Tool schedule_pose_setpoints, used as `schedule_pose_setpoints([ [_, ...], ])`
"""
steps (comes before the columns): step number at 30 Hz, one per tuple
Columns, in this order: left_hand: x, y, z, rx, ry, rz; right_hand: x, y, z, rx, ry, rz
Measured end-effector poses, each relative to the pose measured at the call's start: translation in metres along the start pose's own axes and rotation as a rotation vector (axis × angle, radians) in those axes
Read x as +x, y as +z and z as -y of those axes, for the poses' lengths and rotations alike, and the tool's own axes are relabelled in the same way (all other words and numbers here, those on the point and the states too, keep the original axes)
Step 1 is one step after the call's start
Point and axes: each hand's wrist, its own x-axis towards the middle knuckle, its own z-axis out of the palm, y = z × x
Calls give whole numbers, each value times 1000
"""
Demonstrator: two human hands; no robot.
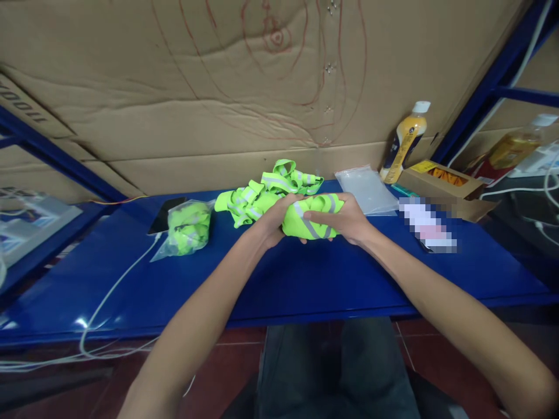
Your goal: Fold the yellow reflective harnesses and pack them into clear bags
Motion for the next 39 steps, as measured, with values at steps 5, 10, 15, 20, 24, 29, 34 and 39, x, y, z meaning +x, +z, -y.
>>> schedule_pose_setpoints([
  [5,2,2,9,348,450,-458,2,-1,0,97,66,-58],
  [10,-5,1,17,960,1328,-652,8,-2,2,186,51,-121],
  [15,-5,6,22,1483,1263,-348,10,-6,0,261,12,-193],
  [20,-5,4,25,1447,1007,-408,6,-7,-3,153,11,-81],
  [24,-8,-1,21,1364,909,-376,6,-3,2,90,-39,-53],
  [29,-7,1,22,1266,935,-371,7,5,9,96,14,-155],
  [34,-8,2,18,1155,926,-304,6,5,13,82,84,-102],
  [39,-15,-3,3,993,836,-268,6,-2,16,-63,74,18],
])
